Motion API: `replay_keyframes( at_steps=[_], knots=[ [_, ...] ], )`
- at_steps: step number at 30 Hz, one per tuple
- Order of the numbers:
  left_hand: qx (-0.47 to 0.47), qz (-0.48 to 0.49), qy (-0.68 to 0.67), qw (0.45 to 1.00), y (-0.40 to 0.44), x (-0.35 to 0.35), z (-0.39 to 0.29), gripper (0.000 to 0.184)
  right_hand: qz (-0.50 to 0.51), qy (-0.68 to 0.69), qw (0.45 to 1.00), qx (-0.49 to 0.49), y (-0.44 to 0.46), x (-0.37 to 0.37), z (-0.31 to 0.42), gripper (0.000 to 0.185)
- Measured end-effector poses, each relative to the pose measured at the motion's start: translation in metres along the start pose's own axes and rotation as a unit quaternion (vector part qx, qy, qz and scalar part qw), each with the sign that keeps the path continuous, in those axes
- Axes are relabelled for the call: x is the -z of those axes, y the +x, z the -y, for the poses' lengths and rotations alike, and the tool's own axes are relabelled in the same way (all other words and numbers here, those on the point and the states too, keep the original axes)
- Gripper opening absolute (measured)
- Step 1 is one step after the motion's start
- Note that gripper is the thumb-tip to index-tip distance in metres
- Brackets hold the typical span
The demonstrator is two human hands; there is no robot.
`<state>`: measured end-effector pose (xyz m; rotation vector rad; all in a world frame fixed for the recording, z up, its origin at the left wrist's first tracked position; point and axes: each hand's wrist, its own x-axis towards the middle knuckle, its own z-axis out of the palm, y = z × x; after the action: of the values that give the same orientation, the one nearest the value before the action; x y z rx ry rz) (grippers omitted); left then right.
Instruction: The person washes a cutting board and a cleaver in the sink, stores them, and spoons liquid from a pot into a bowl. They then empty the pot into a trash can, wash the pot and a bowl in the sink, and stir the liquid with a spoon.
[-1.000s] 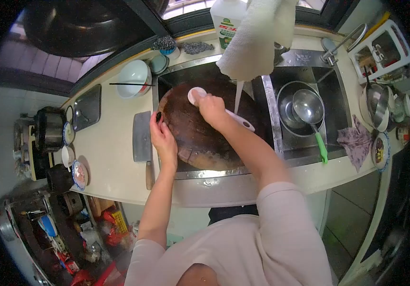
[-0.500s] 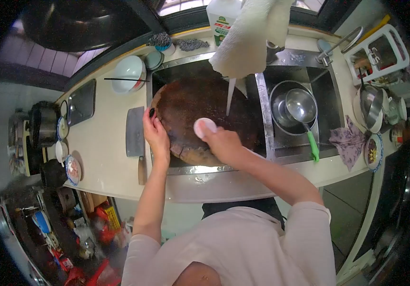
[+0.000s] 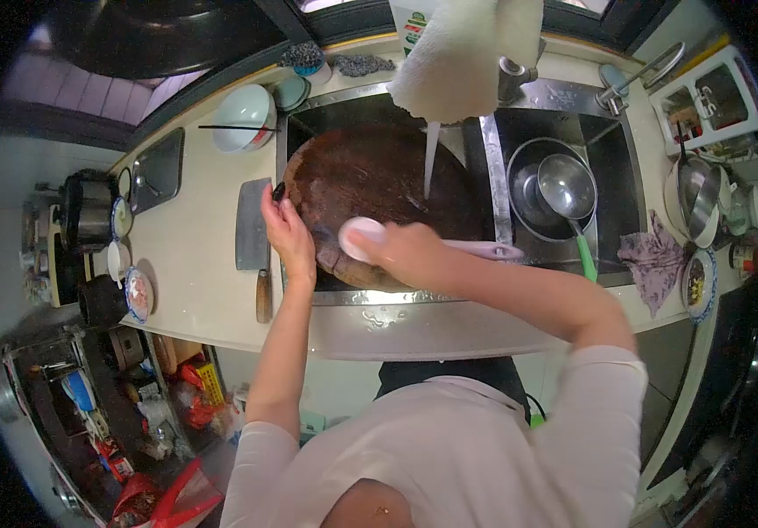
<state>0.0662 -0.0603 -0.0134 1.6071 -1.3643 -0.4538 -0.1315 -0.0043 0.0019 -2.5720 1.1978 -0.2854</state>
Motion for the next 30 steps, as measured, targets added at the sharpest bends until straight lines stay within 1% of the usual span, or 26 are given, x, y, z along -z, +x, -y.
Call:
replay_keyframes(
  at_steps=[1, 4, 5, 6, 7, 8, 9, 10, 11, 14, 16, 17, 19, 20, 22, 23, 24, 26, 29, 30],
  knots=[
    [0.000, 0.001, -0.002, 1.000, 0.000, 0.001, -0.003, 0.035, 0.062, 0.031, 0.998, -0.010, -0.017, 0.007, -0.007, 0.050],
    [-0.002, 0.001, -0.021, 1.000, 0.005, -0.001, -0.001, 0.035, 0.092, 0.010, 0.996, -0.002, -0.035, 0.014, -0.023, 0.050],
    [0.000, 0.003, -0.029, 1.000, 0.004, -0.001, 0.001, 0.035, 0.076, 0.016, 0.997, -0.032, -0.026, 0.011, -0.015, 0.049],
    [0.002, 0.002, -0.026, 1.000, 0.002, 0.000, 0.001, 0.035, 0.005, -0.024, 1.000, -0.016, -0.012, -0.004, -0.017, 0.047],
    [0.003, 0.002, -0.024, 1.000, 0.002, 0.001, -0.001, 0.035, -0.080, -0.014, 0.997, -0.008, 0.012, -0.014, -0.020, 0.045],
    [0.000, -0.001, -0.024, 1.000, 0.004, 0.000, -0.004, 0.035, -0.119, -0.034, 0.992, 0.000, 0.039, -0.017, -0.024, 0.043],
    [-0.001, 0.001, -0.024, 1.000, 0.005, 0.000, -0.003, 0.035, -0.201, -0.045, 0.978, 0.017, 0.065, -0.030, -0.029, 0.042],
    [-0.003, 0.004, -0.023, 1.000, 0.004, 0.000, 0.000, 0.035, -0.176, -0.061, 0.982, -0.025, 0.093, -0.036, -0.029, 0.042],
    [-0.005, 0.007, -0.023, 1.000, 0.005, 0.000, 0.001, 0.035, -0.182, -0.063, 0.980, -0.046, 0.114, -0.041, -0.032, 0.041],
    [0.001, 0.023, 0.033, 0.999, 0.002, 0.003, -0.007, 0.037, -0.174, -0.056, 0.976, -0.120, 0.120, -0.041, -0.020, 0.039],
    [-0.042, 0.043, 0.066, 0.996, 0.003, 0.000, -0.001, 0.039, -0.158, -0.037, 0.980, -0.114, 0.083, -0.038, -0.015, 0.043],
    [-0.062, 0.053, 0.084, 0.993, 0.002, 0.000, 0.001, 0.040, -0.145, -0.005, 0.984, -0.099, 0.058, -0.033, -0.015, 0.047],
    [-0.052, 0.083, 0.126, 0.987, 0.001, 0.005, -0.013, 0.043, -0.066, 0.025, 0.990, -0.119, 0.010, -0.030, -0.022, 0.050],
    [-0.046, 0.097, 0.146, 0.983, 0.003, 0.005, -0.018, 0.044, -0.039, 0.001, 0.991, -0.128, -0.001, -0.025, -0.024, 0.051],
    [-0.078, 0.099, 0.145, 0.981, 0.009, 0.001, -0.014, 0.045, 0.018, -0.039, 0.988, -0.145, -0.012, -0.019, -0.025, 0.052],
    [-0.094, 0.101, 0.147, 0.979, 0.009, 0.002, -0.012, 0.045, -0.035, -0.022, 0.991, -0.127, -0.003, -0.035, -0.033, 0.056],
    [-0.091, 0.110, 0.154, 0.978, 0.008, 0.004, -0.012, 0.046, -0.093, -0.041, 0.984, -0.148, 0.017, -0.053, -0.042, 0.056],
    [-0.095, 0.118, 0.164, 0.975, 0.011, 0.003, -0.017, 0.046, -0.082, -0.091, 0.964, -0.238, 0.069, -0.069, -0.070, 0.054],
    [-0.097, 0.136, 0.172, 0.971, 0.012, 0.005, -0.018, 0.049, -0.082, -0.107, 0.954, -0.269, 0.091, -0.067, -0.080, 0.049],
    [-0.110, 0.136, 0.180, 0.968, 0.008, 0.008, -0.018, 0.050, -0.063, -0.095, 0.959, -0.258, 0.079, -0.068, -0.077, 0.050]
  ],
)
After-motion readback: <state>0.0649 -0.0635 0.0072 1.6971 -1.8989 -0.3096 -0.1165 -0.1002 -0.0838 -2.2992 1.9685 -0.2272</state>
